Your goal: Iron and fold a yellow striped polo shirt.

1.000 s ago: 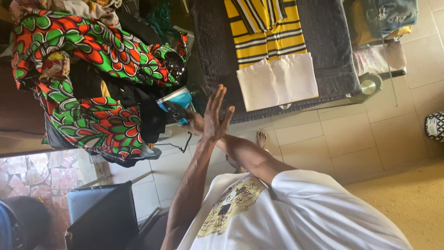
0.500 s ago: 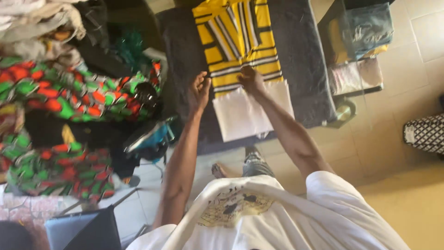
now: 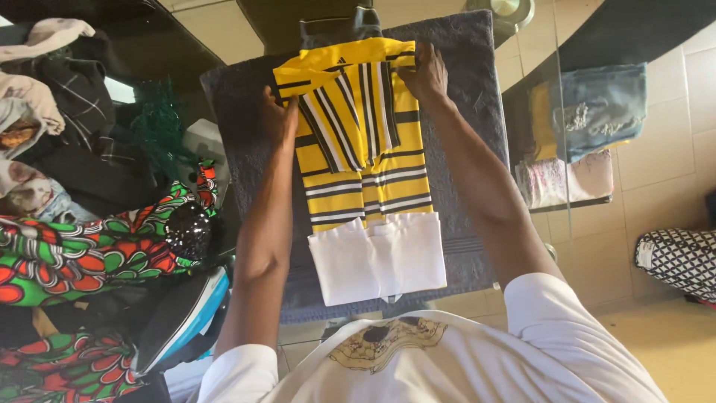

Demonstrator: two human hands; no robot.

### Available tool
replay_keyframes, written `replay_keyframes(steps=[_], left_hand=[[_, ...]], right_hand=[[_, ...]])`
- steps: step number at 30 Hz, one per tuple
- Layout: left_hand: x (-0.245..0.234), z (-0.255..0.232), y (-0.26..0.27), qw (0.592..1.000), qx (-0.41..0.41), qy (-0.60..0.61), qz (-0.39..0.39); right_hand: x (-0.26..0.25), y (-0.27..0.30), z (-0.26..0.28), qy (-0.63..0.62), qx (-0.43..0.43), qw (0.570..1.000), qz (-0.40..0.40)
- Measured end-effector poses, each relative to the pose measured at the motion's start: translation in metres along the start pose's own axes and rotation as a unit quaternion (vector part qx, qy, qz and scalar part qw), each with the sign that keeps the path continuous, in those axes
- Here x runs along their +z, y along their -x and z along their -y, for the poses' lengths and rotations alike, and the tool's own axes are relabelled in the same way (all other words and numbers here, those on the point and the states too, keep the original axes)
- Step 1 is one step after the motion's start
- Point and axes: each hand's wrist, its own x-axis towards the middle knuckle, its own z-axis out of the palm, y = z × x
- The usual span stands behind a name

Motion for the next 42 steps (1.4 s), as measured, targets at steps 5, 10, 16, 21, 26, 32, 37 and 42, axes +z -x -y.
replay_keyframes(steps=[5,10,16,21,26,32,37,42], left_hand=[[0.017,-0.015,-0.036,0.998,-0.053,-0.032,0.028],[0.011,-0.051,-0.03,0.981,-0.163,-0.01,0.101],[-0.046,-0.101,0.011,0.91,-0.082,0.381,0.141],[-0.1,-0.117,0.079,0.857,-0.074,0.474,0.19],[-0.163,-0.122,0.192,0.83,-0.058,0.51,0.216],[-0.191,-0.025,0.363,0.862,0.072,0.417,0.278],[-0.191,0.021,0.451,0.943,0.151,0.083,0.286],[-0.2,-0.02,0.469,0.977,0.093,0.053,0.185]], right_hand=[[0.025,-0.032,-0.005,-0.024,-0.002,1.0,-0.001],[0.042,-0.04,-0.021,-0.056,0.006,0.997,0.052],[-0.015,0.02,0.015,-0.397,-0.001,0.915,0.072],[-0.048,0.1,0.012,-0.525,-0.072,0.844,0.082],[-0.096,0.225,0.0,-0.544,-0.085,0.829,0.097],[-0.097,0.399,-0.067,-0.314,-0.127,0.938,0.075],[-0.058,0.486,-0.114,-0.241,-0.057,0.961,0.125],[-0.047,0.504,-0.109,0.036,-0.238,0.969,0.054]])
